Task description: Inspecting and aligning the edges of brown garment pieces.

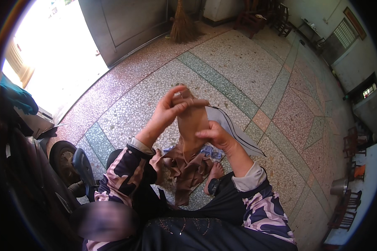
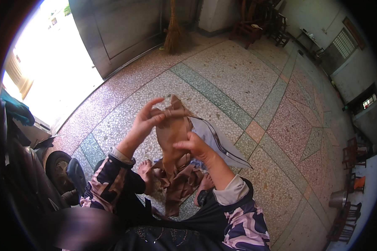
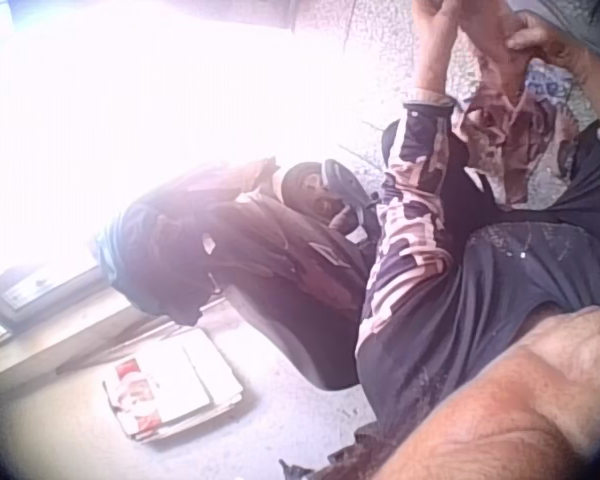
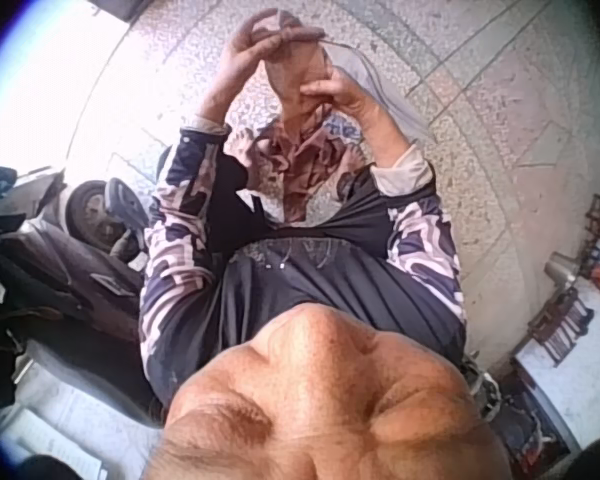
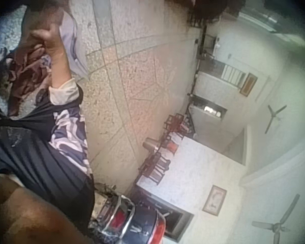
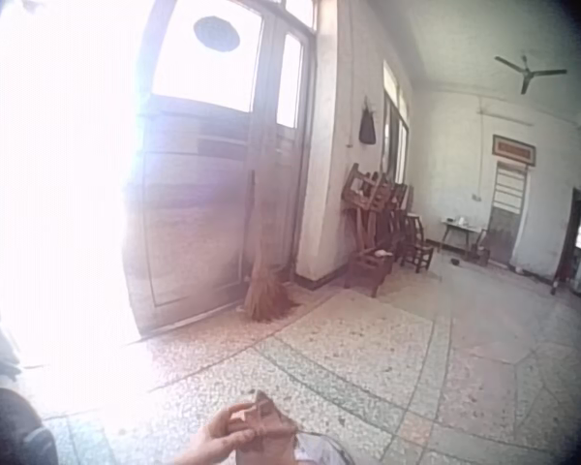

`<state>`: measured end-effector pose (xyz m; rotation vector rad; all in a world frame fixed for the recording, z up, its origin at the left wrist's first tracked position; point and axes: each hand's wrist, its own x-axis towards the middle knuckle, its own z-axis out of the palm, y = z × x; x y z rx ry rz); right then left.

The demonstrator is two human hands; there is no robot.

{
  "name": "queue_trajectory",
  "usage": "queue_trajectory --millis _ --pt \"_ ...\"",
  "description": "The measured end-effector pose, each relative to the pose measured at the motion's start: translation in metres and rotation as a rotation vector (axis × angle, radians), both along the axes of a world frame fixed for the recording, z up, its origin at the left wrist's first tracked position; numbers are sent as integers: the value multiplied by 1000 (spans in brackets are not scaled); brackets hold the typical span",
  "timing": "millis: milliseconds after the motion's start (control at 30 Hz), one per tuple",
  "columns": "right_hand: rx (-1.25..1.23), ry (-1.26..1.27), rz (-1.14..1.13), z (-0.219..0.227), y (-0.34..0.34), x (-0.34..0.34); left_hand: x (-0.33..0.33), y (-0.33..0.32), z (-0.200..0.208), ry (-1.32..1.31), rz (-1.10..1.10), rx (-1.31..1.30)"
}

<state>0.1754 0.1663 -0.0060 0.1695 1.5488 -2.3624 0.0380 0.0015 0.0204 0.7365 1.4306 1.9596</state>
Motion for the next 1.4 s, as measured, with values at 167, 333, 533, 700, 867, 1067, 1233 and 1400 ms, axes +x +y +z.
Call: queue_trajectory --millis 167,333,533,700,867,1067,1233,1400 --pt "170 9 463 -27 -40 18 -24 -17 14 53 101 38" --pt "1057 64 1209 -4 -91 27 -30 -22 15 78 75 2" --pt "1603 -32 125 -7 -5 -3 -21 -14 8 156 -151 -47" --pt "-105 293 -243 19 1 -13 -18 -19 -11 423 -164 -108" --pt "216 285 -395 10 2 6 0 10 -27 418 -191 27" --pt "-119 191 -462 19 -7 -3 1 -2 -17 446 -154 -25" --pt "-142 170 -479 21 -16 -5 3 -4 -9 262 -161 -27" --pt "-5 252 -504 14 -16 -5 7 -5 -9 -156 -216 -5"
